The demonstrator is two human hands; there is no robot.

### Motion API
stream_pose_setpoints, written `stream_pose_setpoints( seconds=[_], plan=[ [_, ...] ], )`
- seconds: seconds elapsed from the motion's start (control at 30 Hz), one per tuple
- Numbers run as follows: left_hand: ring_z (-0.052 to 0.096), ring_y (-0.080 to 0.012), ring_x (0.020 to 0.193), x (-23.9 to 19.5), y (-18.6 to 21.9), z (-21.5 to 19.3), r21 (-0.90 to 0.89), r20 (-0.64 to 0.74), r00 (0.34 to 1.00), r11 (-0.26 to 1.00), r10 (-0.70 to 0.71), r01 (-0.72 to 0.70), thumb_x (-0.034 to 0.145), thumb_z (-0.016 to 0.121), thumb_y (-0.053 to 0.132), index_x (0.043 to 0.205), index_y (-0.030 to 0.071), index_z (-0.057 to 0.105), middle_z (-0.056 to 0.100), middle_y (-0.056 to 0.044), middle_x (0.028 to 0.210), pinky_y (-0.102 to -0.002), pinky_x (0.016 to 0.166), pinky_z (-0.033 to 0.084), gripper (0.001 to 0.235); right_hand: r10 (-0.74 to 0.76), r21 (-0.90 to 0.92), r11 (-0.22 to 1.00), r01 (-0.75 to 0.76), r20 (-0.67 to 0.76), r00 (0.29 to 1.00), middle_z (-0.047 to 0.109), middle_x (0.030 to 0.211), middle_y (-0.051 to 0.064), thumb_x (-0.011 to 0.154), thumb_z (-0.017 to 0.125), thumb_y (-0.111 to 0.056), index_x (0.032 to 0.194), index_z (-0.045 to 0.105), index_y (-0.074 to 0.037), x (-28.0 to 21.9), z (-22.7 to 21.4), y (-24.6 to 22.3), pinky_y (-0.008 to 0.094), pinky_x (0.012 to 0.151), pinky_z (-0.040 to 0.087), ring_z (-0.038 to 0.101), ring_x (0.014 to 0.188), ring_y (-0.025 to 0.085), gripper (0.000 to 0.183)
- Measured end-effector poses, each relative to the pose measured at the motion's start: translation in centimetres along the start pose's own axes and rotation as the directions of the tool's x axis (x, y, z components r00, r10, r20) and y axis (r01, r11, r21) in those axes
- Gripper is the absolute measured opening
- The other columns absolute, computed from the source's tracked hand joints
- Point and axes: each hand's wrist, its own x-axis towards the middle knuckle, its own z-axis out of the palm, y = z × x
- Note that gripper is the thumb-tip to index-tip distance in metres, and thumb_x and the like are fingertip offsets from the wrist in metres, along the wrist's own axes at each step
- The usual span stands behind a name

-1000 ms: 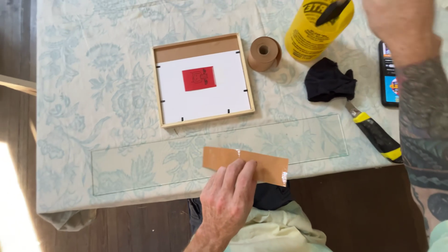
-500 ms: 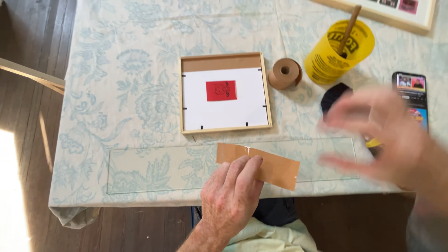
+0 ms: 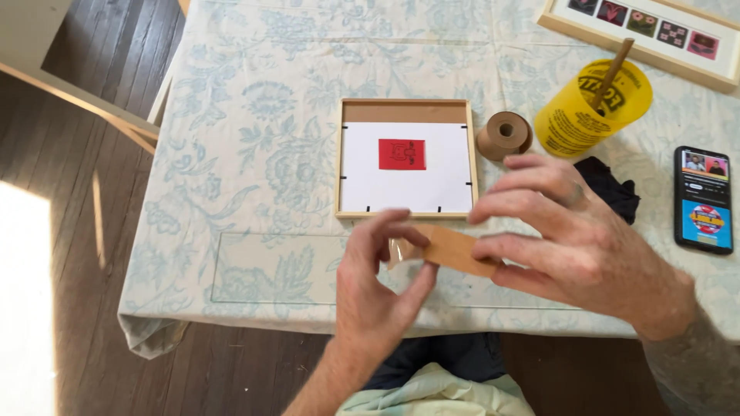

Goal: A person is applying brown adhesive tape to the edges of a small wooden picture frame using a utility knife and a foam brush.

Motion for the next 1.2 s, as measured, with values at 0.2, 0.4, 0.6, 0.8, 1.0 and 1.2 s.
stream_pose_setpoints(
  seconds=[0.2,0.4,0.6,0.8,1.0,1.2],
  plan=[
    [0.052,-0.0082,0.083,-0.1,-1.4,-0.3,-0.259,-0.034,0.980,0.949,-0.194,0.179,0.080,0.083,0.017,0.139,0.012,0.045,0.072,0.002,0.115,-0.024,0.075,0.041,0.070,0.022,-0.018,1.000,-0.021,0.038,0.999,0.062,0.113,0.010,0.091,0.080,-0.015,0.087,0.065,-0.005,3.1,0.1,0.2,0.047,0.095,0.053,0.055,0.110,0.034,0.018],
    [0.051,-0.0141,0.094,-1.1,-4.6,0.9,-0.046,-0.137,0.977,0.986,-0.166,0.161,0.080,0.082,0.028,0.150,0.011,0.041,0.062,-0.001,0.119,-0.030,0.086,0.042,0.083,0.125,-0.020,0.992,-0.125,0.012,0.992,0.062,0.111,0.006,0.087,0.080,-0.009,0.082,0.064,-0.009,4.2,0.0,0.2,0.043,0.095,0.052,0.056,0.108,0.032,0.017],
    [0.052,-0.0120,0.087,-1.6,-7.6,0.2,-0.089,-0.018,0.976,0.973,-0.218,0.215,0.084,0.075,0.015,0.145,0.014,0.046,0.068,0.004,0.102,-0.029,0.078,0.040,0.068,0.253,0.117,0.961,-0.250,-0.014,0.967,0.063,0.107,0.006,0.084,0.081,-0.003,0.082,0.066,-0.009,3.4,-0.3,0.5,0.039,0.099,0.047,0.056,0.104,0.028,0.017],
    [0.062,-0.0094,0.082,-0.7,-11.9,-1.7,-0.132,0.071,0.989,0.982,-0.127,0.136,0.088,0.069,0.004,0.140,0.010,0.050,0.072,0.001,0.096,-0.024,0.073,0.047,0.056,0.483,0.283,0.841,-0.462,-0.005,0.876,0.065,0.105,0.005,0.078,0.084,-0.002,0.084,0.071,-0.008,0.7,1.5,2.2,0.034,0.099,0.047,0.061,0.106,0.021,0.015],
    [0.063,-0.0099,0.081,4.3,-14.1,-4.2,-0.231,0.249,0.964,0.961,-0.092,0.151,0.088,0.066,0.008,0.137,0.006,0.053,0.068,-0.001,0.093,-0.023,0.075,0.054,0.051,0.767,0.619,0.426,-0.660,0.139,0.626,0.063,0.111,0.005,0.083,0.079,-0.004,0.097,0.070,-0.005,-6.8,9.5,6.6,0.028,0.100,0.047,0.060,0.108,0.016,0.017],
    [0.057,-0.0103,0.076,8.8,-18.0,-4.2,-0.148,0.458,0.852,0.923,-0.254,0.354,0.081,0.081,0.012,0.139,0.014,0.060,0.074,-0.002,0.084,-0.023,0.071,0.046,0.062,0.895,0.683,0.023,-0.730,0.312,0.320,0.043,0.076,-0.004,0.085,0.083,-0.016,0.094,0.074,-0.005,-8.7,14.9,7.5,0.022,0.068,0.046,0.046,0.074,0.005,0.016]
  ],
)
